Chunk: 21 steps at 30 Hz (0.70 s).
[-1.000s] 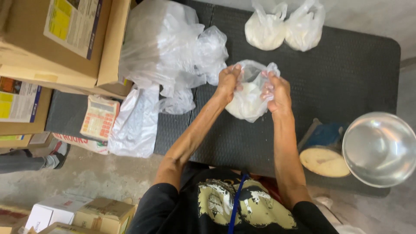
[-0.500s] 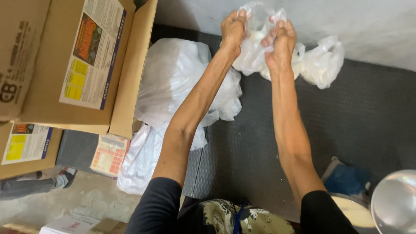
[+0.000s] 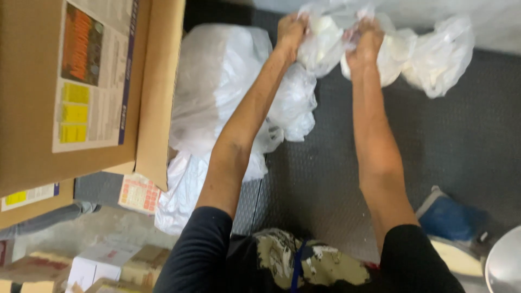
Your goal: Scooping white powder from a large bag into smaller plastic bags and weighing them on a scale.
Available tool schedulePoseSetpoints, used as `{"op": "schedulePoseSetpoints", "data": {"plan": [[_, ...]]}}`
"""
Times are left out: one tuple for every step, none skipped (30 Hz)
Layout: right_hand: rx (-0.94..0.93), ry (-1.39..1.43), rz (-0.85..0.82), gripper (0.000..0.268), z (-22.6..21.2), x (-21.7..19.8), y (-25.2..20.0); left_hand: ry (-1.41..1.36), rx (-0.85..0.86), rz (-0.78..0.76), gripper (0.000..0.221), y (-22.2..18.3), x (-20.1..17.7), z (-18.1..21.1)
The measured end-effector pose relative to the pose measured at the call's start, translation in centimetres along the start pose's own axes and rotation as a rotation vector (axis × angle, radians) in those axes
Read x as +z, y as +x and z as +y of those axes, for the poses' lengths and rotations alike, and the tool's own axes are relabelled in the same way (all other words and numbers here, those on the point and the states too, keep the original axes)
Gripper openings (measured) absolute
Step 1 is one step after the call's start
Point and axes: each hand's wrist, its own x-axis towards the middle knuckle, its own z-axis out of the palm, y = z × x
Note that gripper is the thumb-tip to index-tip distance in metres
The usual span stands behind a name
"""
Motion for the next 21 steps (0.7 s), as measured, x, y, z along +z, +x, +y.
{"op": "schedulePoseSetpoints", "data": {"plan": [[0.008,-0.006,0.009,0.018,0.4,-1.5,0.8,-0.002,-0.013,0.003,0.024,-1.6,0.5,1.3],[-0.04,-0.001,-0.112,0.018,0.7,-3.1,1.5,0.056,0.038,-0.053,0.026,-3.4,1.0,2.7],[-0.095,0.011,-0.252,0.02,0.7,-3.6,2.8,0.115,0.109,-0.107,0.03,-4.4,1.4,5.0],[-0.095,0.01,-0.26,0.02,-1.5,-1.8,-0.7,0.113,0.116,-0.102,0.03,-4.2,1.2,3.2],[-0.059,-0.124,-0.12,0.024,-3.5,-0.1,-4.5,0.362,0.255,-0.013,0.042,-4.2,0.8,1.4],[-0.024,-0.258,0.022,0.03,-5.6,1.5,-8.4,0.612,0.391,0.078,0.055,-4.3,0.4,-0.5],[-0.018,-0.262,0.012,0.03,-4.3,-0.1,-8.9,0.612,0.39,0.091,0.055,-8.0,1.0,0.8],[-0.061,-0.256,0.026,0.03,-3.0,-1.8,-9.4,0.689,0.519,0.113,0.056,-11.9,1.7,1.9],[-0.101,-0.249,0.038,0.03,-1.5,-3.4,-10.0,0.771,0.648,0.139,0.057,-15.8,2.1,3.2],[-0.091,-0.25,0.025,0.03,-0.2,-4.3,-11.2,0.776,0.645,0.155,0.057,-20.0,2.5,4.1],[-0.061,-0.275,0.015,0.031,1.1,-5.4,-12.6,0.742,0.646,0.077,0.048,-24.5,2.8,4.8],[-0.03,-0.301,0.005,0.033,2.4,-6.6,-14.1,0.708,0.648,0.001,0.043,-29.1,3.3,5.5],[-0.02,-0.305,-0.013,0.033,4.5,-8.0,-15.2,0.712,0.646,0.021,0.043,-31.8,2.9,3.8],[-0.042,-0.371,-0.112,0.03,6.6,-9.4,-16.3,0.716,0.597,0.01,0.042,-34.5,2.6,2.1],[-0.057,-0.44,-0.213,0.028,8.6,-11.1,-17.9,0.717,0.539,0.004,0.041,-37.6,2.3,0.3],[-0.039,-0.448,-0.232,0.028,8.0,-10.9,-21.4,0.718,0.53,0.03,0.041,-40.8,1.7,-1.2],[0.026,-0.559,-0.248,0.027,7.4,-10.4,-24.5,0.702,0.495,0.043,0.042,-43.4,1.0,-2.5],[0.089,-0.671,-0.265,0.026,6.8,-9.9,-27.5,0.685,0.461,0.056,0.044,-45.9,0.4,-3.9],[0.1,-0.677,-0.282,0.026,8.5,-11.4,-29.1,0.686,0.455,0.076,0.044,-47.9,-0.6,-4.6],[0.156,-0.653,-0.312,0.026,10.1,-12.9,-30.7,0.829,0.411,0.122,0.043,-49.9,-1.6,-5.2],[0.202,-0.628,-0.341,0.026,11.6,-14.3,-31.9,0.969,0.372,0.164,0.043,-51.5,-2.4,-5.8]]}}
